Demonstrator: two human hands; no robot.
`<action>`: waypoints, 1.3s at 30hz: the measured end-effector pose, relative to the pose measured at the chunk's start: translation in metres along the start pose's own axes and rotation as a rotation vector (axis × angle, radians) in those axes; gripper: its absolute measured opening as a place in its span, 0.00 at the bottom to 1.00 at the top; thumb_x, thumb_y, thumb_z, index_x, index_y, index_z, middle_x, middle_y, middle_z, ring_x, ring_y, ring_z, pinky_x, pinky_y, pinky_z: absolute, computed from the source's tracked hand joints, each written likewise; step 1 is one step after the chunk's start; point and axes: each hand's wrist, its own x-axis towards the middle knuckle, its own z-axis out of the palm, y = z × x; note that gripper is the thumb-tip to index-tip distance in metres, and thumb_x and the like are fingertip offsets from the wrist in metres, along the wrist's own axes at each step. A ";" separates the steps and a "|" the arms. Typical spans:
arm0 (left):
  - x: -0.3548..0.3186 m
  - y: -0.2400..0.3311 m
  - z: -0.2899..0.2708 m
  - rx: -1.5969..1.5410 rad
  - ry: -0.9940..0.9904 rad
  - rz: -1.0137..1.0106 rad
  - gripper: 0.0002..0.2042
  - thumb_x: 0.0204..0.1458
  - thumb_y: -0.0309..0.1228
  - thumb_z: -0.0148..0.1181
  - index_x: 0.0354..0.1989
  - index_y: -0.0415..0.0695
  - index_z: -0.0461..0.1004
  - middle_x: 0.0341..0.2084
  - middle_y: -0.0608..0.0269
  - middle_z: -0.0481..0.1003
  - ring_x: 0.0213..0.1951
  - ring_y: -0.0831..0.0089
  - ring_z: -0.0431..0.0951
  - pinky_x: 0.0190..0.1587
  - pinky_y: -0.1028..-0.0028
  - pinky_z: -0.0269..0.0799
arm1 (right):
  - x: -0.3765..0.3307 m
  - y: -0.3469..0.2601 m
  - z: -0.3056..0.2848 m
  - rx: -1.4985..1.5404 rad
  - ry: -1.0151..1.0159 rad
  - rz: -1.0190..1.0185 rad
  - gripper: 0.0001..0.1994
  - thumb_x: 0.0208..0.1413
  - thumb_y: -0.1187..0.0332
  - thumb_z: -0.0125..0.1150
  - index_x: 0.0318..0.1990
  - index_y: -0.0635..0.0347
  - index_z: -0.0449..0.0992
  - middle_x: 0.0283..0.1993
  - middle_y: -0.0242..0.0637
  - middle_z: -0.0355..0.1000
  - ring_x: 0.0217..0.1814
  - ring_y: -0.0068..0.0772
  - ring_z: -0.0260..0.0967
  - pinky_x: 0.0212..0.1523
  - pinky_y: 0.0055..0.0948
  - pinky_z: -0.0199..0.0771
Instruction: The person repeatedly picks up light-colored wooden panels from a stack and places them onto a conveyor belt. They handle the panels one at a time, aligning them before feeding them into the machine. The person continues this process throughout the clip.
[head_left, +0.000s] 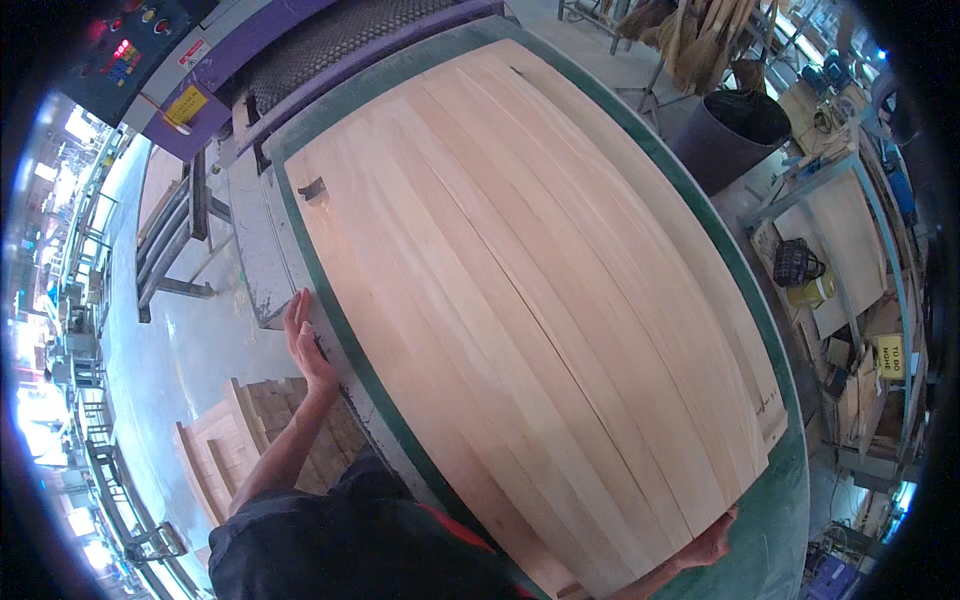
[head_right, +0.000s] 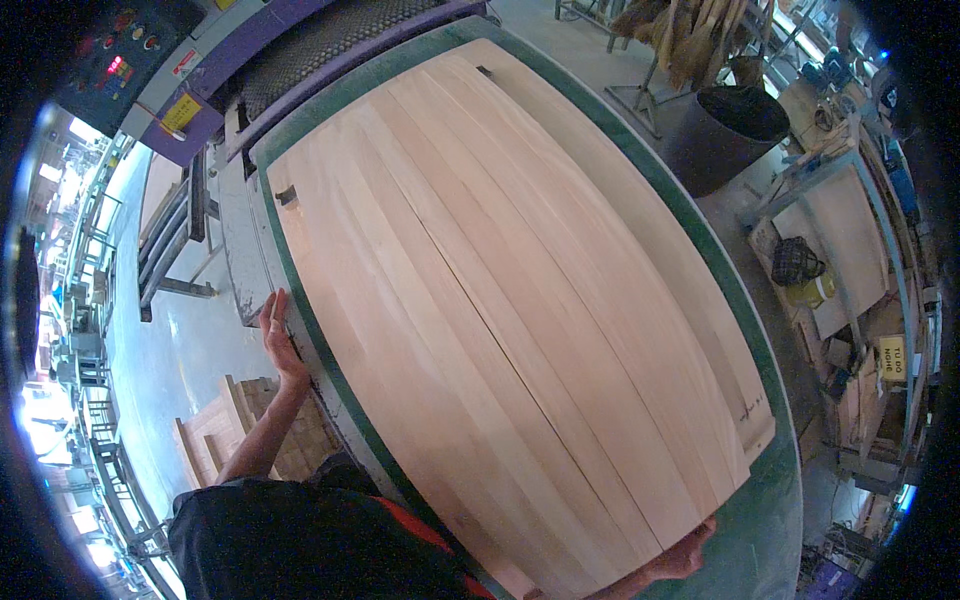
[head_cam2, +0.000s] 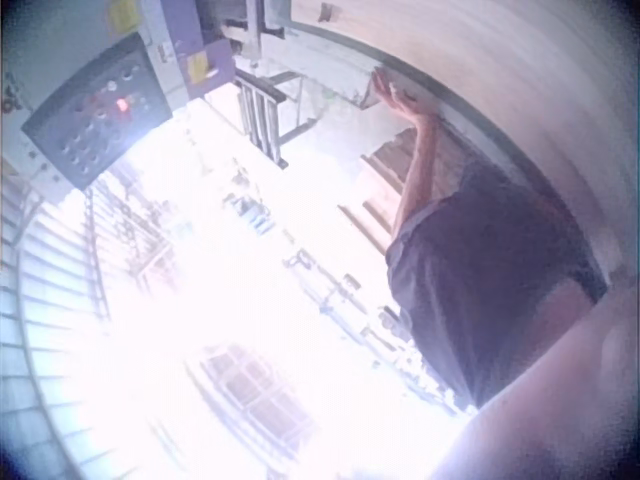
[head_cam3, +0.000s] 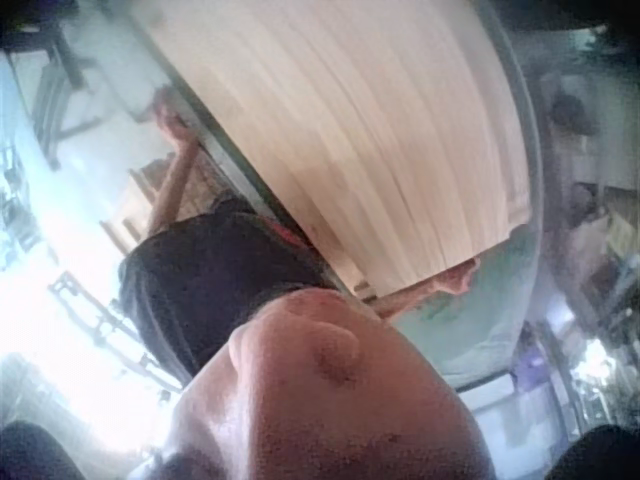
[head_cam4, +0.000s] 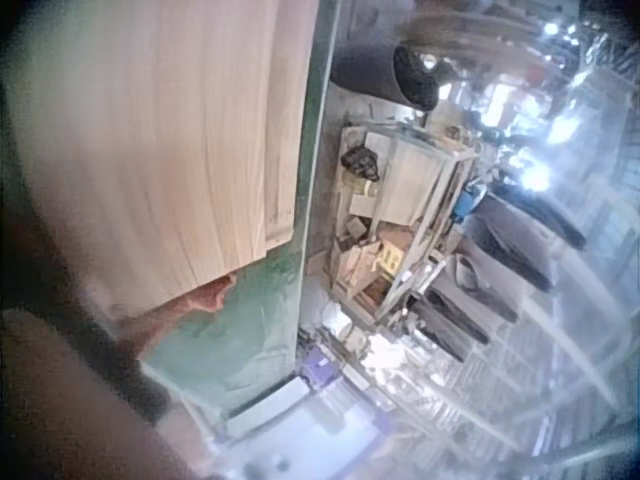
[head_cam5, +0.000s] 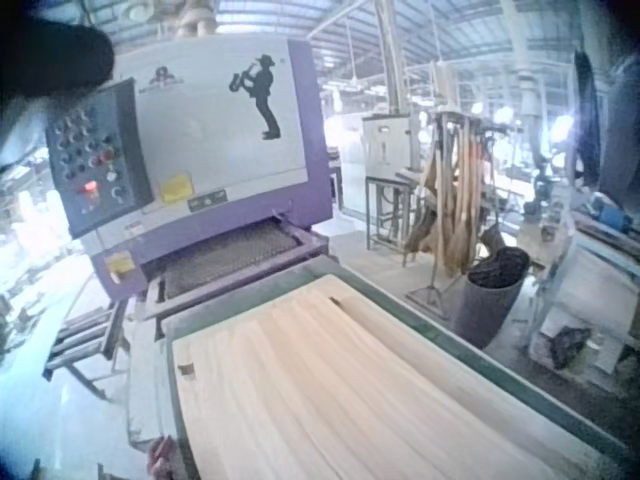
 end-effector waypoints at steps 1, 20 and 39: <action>0.001 0.003 0.005 -0.053 0.007 -0.011 0.32 0.55 0.45 0.40 0.61 0.31 0.57 0.60 0.46 0.64 0.64 0.61 0.59 0.67 0.63 0.44 | -0.015 -0.023 0.052 -0.405 0.161 0.028 0.26 0.56 0.57 0.43 0.57 0.65 0.62 0.64 0.46 0.60 0.64 0.45 0.59 0.60 0.47 0.60; 0.001 0.014 0.000 -0.281 -0.076 -0.048 0.37 0.50 0.55 0.45 0.54 0.28 0.63 0.54 0.42 0.69 0.62 0.57 0.63 0.66 0.61 0.48 | -0.023 0.018 0.239 0.666 -0.567 -0.173 0.26 0.61 0.62 0.32 0.63 0.71 0.54 0.73 0.53 0.40 0.75 0.51 0.35 0.73 0.46 0.37; -0.001 0.007 -0.001 -0.332 -0.138 -0.084 0.42 0.49 0.61 0.44 0.54 0.26 0.63 0.53 0.38 0.69 0.64 0.51 0.60 0.69 0.53 0.22 | -0.034 0.022 0.358 0.140 -0.211 -0.416 0.17 0.63 0.68 0.35 0.45 0.70 0.71 0.65 0.56 0.58 0.65 0.50 0.58 0.66 0.49 0.59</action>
